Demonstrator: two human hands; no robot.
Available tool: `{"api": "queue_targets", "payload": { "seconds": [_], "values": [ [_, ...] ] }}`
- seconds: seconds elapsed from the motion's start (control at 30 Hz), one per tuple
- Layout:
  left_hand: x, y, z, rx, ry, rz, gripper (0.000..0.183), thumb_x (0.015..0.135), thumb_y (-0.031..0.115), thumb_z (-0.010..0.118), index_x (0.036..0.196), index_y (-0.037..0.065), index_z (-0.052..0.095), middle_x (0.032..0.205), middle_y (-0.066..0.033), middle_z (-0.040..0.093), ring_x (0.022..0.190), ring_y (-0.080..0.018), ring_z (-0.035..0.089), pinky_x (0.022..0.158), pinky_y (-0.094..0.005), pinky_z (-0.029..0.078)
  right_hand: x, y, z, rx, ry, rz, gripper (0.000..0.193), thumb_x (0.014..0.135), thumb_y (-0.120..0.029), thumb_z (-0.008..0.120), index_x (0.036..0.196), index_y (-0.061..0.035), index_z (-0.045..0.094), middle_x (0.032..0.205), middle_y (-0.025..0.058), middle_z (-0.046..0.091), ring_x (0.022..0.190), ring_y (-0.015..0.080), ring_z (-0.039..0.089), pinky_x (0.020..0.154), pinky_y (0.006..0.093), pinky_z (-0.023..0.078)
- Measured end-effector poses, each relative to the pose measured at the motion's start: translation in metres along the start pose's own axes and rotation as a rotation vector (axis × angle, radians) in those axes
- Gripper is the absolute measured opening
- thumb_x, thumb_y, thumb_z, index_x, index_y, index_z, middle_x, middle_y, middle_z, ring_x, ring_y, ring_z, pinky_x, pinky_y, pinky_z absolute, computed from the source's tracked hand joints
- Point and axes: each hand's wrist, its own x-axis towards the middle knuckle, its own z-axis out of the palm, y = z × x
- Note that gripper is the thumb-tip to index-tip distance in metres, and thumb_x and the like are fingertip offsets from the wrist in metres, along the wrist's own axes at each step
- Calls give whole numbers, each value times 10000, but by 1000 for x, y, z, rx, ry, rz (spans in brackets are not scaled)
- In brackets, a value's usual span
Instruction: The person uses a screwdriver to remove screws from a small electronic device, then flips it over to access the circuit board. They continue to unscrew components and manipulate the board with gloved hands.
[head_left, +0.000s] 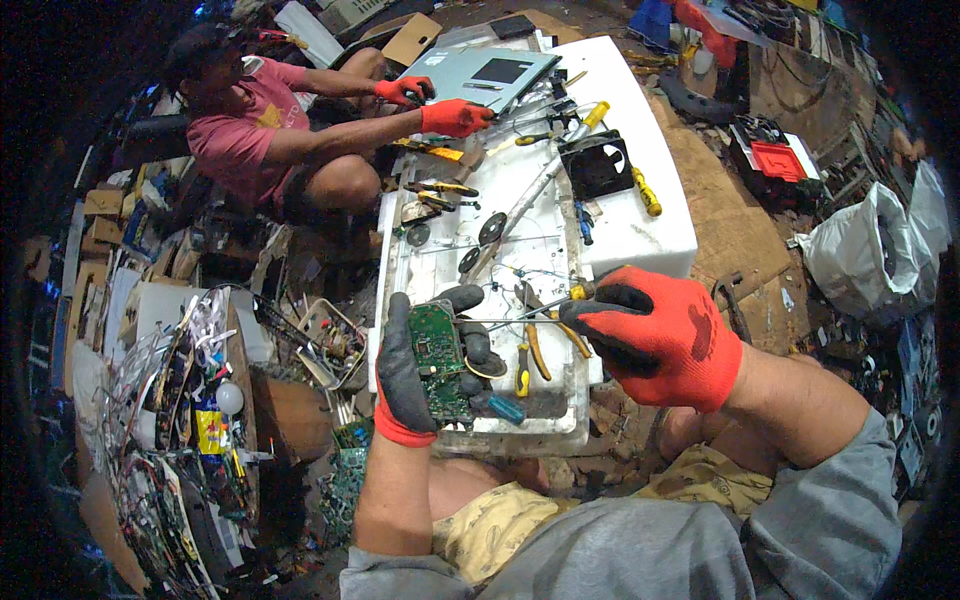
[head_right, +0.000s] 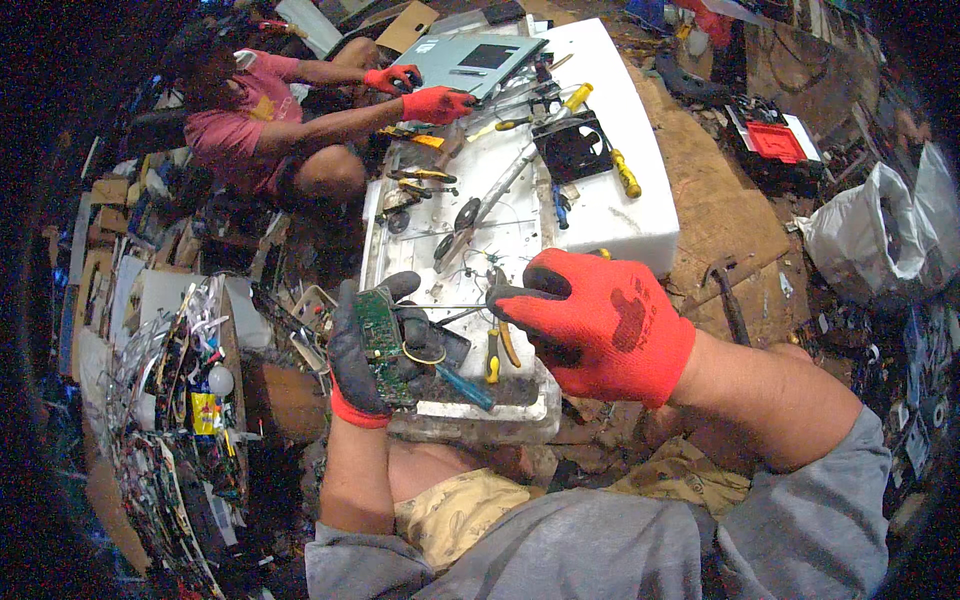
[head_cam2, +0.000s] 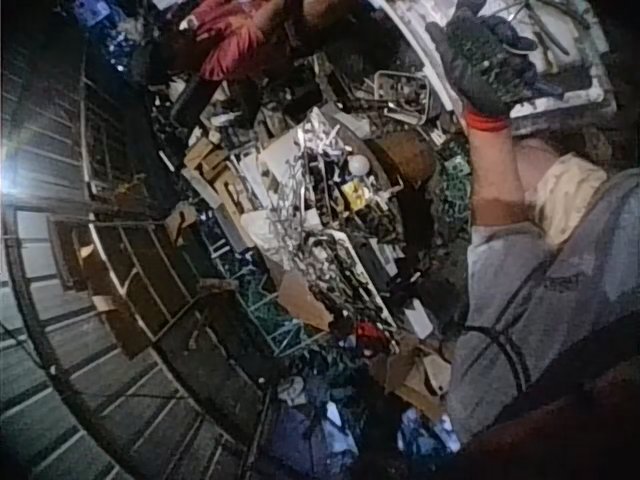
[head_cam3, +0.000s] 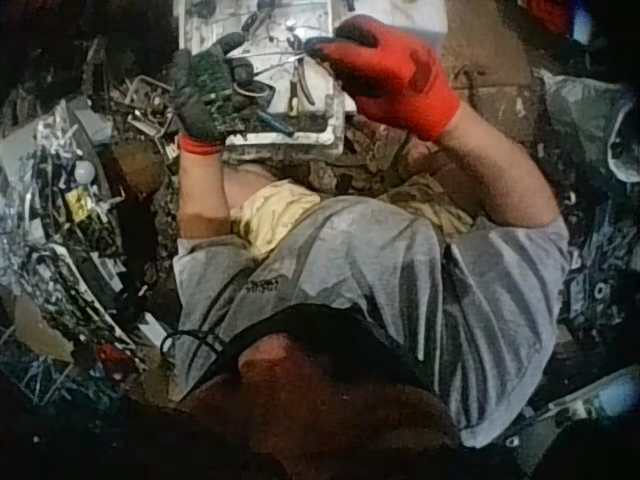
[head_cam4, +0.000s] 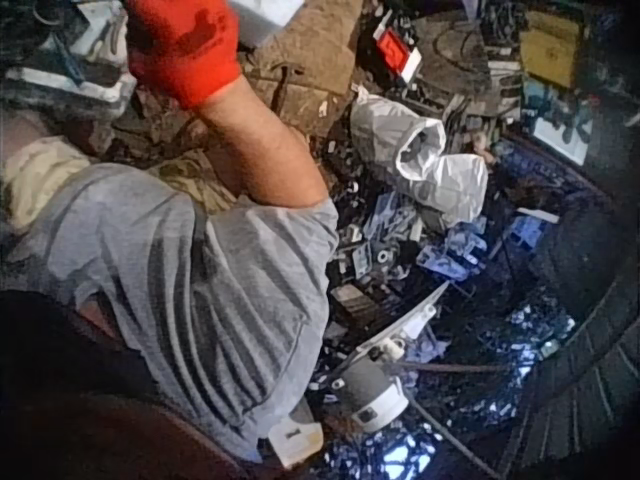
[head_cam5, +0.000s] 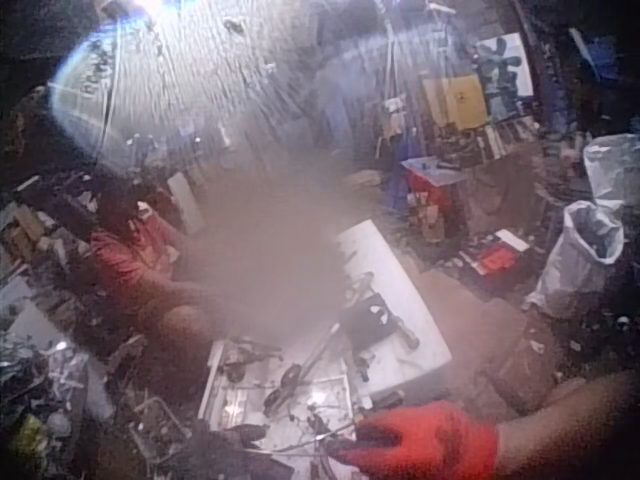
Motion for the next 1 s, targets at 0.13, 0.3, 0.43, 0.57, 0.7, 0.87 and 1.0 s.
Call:
{"api": "queue_targets", "payload": {
  "seconds": [0.13,0.3,0.43,0.57,0.7,0.87,1.0],
  "values": [
    [-1,2,0,-4,-13,-28,726,1019,587,337,1324,-51,502,811,-219,660,533,-278,598,557,-428,530,0,4,2,-147,4,-126,504,675,-122,732,1171,-152,651,1067,170,619,899,364,650,722,441,544],
    [-2,1,0,53,35,-56,753,1004,612,354,1314,-59,499,848,-197,680,688,-349,685,616,-466,573,3,8,7,102,14,36,460,680,-113,728,1133,-141,658,1016,139,626,860,351,649,697,435,541],
    [-1,3,-9,53,-14,-96,779,992,635,360,1310,-62,498,863,-179,688,794,-392,714,647,-488,589,7,2,2,-80,1,-58,385,709,-90,716,1091,-121,676,951,128,635,831,351,646,707,420,539],
    [0,-1,-6,100,40,-95,784,989,642,358,1306,-61,503,856,-163,683,756,-382,707,614,-467,577,9,20,12,437,-47,222,334,723,-75,709,1055,-106,694,903,128,633,811,352,644,716,414,539],
    [-1,-1,0,129,90,-100,782,992,642,350,1291,-61,518,829,-141,668,691,-345,681,557,-436,542,9,26,12,685,-117,417,350,722,-61,700,1067,-116,684,902,123,624,795,352,640,706,425,534],
    [1,2,-4,36,17,-151,777,995,641,339,1266,-57,547,836,-136,670,703,-327,688,562,-436,550,10,20,8,-85,-39,-85,384,733,-98,694,1115,-128,665,943,123,621,825,353,643,702,437,536],
    [-2,1,-8,280,94,-98,780,988,653,340,1267,-45,551,867,-139,681,768,-324,708,627,-442,591,4,28,23,289,-52,131,410,718,-128,713,1125,-128,664,953,122,616,847,344,641,719,441,530]
  ]
}}
